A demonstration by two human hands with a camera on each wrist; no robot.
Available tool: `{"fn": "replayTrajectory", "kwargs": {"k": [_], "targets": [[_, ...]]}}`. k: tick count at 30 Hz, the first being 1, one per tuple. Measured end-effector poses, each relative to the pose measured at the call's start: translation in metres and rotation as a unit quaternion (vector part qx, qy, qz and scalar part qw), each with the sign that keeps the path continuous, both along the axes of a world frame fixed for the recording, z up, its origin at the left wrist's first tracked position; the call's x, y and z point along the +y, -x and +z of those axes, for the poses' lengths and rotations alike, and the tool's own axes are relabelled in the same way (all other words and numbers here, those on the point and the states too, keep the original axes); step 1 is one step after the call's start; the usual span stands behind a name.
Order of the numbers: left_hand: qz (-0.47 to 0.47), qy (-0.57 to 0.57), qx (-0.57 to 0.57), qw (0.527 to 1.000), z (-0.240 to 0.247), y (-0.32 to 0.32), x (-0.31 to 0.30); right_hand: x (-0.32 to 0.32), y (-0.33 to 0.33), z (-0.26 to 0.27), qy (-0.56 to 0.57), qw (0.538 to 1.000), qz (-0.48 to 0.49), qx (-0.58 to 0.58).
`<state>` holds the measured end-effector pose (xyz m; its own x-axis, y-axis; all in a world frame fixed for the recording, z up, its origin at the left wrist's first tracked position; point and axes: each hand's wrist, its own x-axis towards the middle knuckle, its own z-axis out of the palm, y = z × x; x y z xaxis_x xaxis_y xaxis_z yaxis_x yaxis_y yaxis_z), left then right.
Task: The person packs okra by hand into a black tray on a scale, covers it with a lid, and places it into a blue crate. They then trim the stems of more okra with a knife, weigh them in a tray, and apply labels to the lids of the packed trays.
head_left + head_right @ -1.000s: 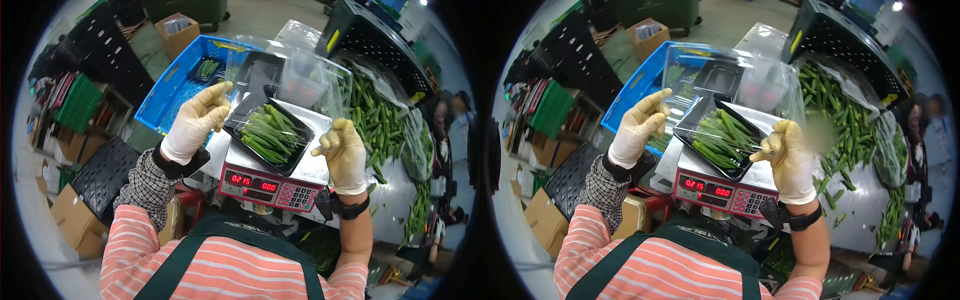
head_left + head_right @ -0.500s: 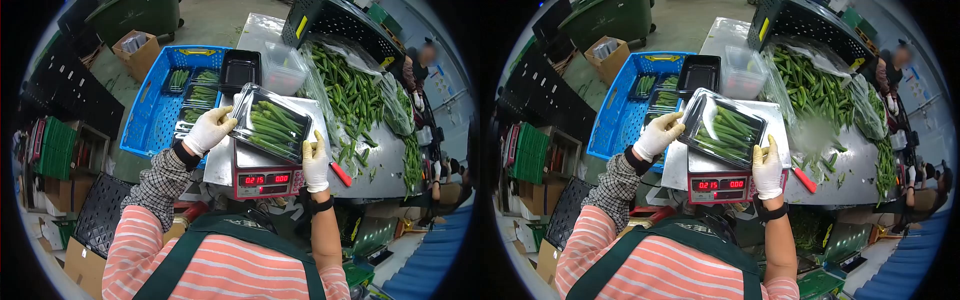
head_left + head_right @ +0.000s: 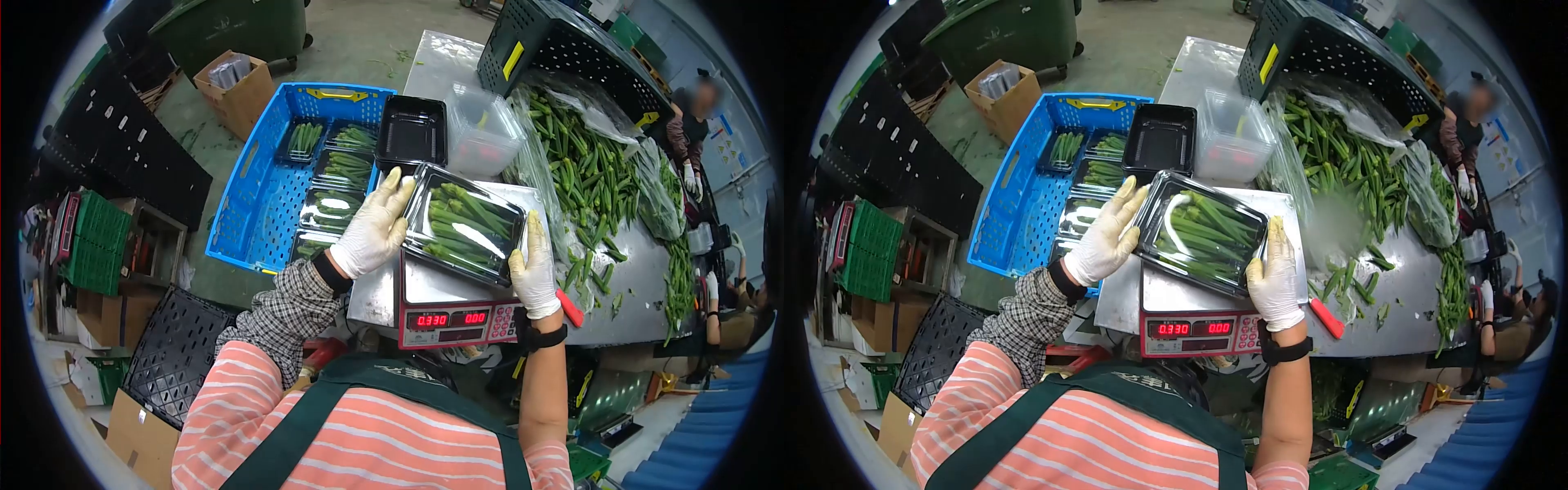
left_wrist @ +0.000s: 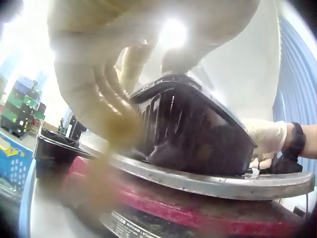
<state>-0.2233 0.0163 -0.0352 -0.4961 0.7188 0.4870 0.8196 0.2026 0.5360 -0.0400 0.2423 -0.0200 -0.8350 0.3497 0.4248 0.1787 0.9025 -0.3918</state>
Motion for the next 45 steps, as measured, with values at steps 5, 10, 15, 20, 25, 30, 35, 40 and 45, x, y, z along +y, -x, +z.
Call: {"fn": "replayTrajectory", "kwargs": {"k": [5, 10, 15, 20, 25, 30, 35, 40, 45], "targets": [[-0.099, 0.057, -0.068, 0.991, -0.003, 0.019, 0.004, 0.024, 0.012, -0.005, 0.104, 0.992, 0.041, -0.061], [-0.111, -0.022, -0.282, 0.953, 0.012, 0.025, 0.004, 0.034, 0.008, -0.002, 0.164, 0.982, 0.072, -0.055], [-0.033, -0.009, -0.549, 0.835, 0.006, 0.076, 0.053, 0.031, 0.008, 0.002, 0.182, 0.981, 0.063, -0.036], [-0.091, -0.013, -0.717, 0.691, -0.007, 0.089, 0.067, 0.027, 0.010, -0.006, 0.188, 0.980, 0.055, -0.025], [-0.147, 0.002, -0.755, 0.640, -0.020, 0.092, 0.065, 0.022, 0.009, -0.005, 0.211, 0.974, 0.072, -0.039], [-0.033, 0.028, -0.592, 0.805, -0.015, 0.068, 0.051, 0.022, -0.023, -0.015, 0.404, 0.913, -0.051, -0.038], [-0.061, -0.100, -0.568, 0.814, -0.011, 0.007, 0.010, -0.021, -0.021, -0.032, 0.296, 0.952, -0.074, 0.013], [-0.073, -0.366, -0.684, 0.627, -0.003, -0.005, -0.056, -0.070, 0.063, 0.034, 0.393, 0.906, 0.076, 0.135], [-0.054, -0.486, -0.695, 0.527, 0.002, 0.037, -0.110, -0.111, 0.139, 0.043, 0.474, 0.861, 0.159, 0.089]]}}
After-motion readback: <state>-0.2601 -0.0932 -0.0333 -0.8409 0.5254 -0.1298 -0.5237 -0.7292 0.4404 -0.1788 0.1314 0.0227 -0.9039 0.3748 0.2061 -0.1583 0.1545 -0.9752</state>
